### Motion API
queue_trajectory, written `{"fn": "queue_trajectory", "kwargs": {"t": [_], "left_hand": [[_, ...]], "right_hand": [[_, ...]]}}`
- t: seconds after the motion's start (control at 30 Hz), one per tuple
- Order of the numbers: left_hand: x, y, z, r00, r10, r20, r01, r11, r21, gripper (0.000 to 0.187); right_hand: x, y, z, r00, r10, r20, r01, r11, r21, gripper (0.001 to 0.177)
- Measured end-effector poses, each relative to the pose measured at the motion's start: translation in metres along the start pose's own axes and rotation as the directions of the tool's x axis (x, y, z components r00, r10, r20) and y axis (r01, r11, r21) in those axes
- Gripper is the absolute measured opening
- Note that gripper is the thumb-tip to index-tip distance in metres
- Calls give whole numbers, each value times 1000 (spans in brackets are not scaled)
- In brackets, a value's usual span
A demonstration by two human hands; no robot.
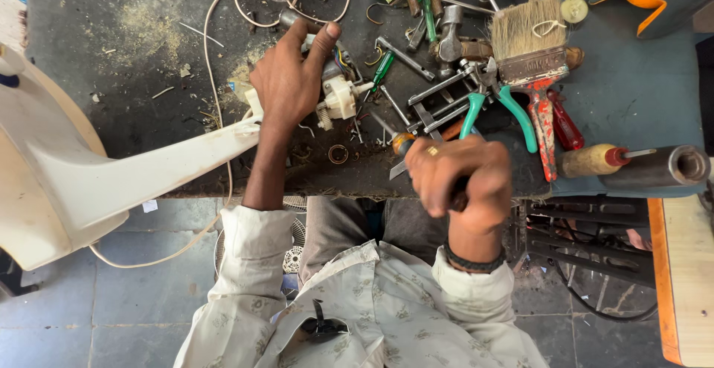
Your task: The person uses a screwdriver to tighten screws on a small electrical component, likely a fan motor, held in their left hand. They repeatedly adjust the component and apply torque to secure the screws.
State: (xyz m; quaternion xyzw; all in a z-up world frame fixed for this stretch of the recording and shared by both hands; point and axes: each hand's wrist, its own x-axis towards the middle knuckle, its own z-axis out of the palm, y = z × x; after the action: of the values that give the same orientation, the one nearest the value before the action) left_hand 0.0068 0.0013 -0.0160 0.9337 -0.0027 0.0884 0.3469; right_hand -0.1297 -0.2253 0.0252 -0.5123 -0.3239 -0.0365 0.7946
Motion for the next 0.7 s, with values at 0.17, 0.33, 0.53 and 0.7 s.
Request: {"fn": "queue_trajectory", "kwargs": {"t": [0.17,0.33,0.53,0.7], "left_hand": [[1,1,0,1000,-7,13,7,1000,2,70],[-1,3,-2,999,-37,18,36,999,28,68],[-3,4,-4,999,32,-38,-34,999,-31,67],[-3,5,-5,1000,-5,-15,5,1000,-13,66]], "right_hand": [[1,-4,-6,987,68,148,-58,996,-72,45],[-4,-9,30,909,122,-398,-238,937,-257,40],[-13,8,53,891,40,-452,-50,999,-11,53],[-9,15,12,988,93,-120,-85,994,69,78]]}}
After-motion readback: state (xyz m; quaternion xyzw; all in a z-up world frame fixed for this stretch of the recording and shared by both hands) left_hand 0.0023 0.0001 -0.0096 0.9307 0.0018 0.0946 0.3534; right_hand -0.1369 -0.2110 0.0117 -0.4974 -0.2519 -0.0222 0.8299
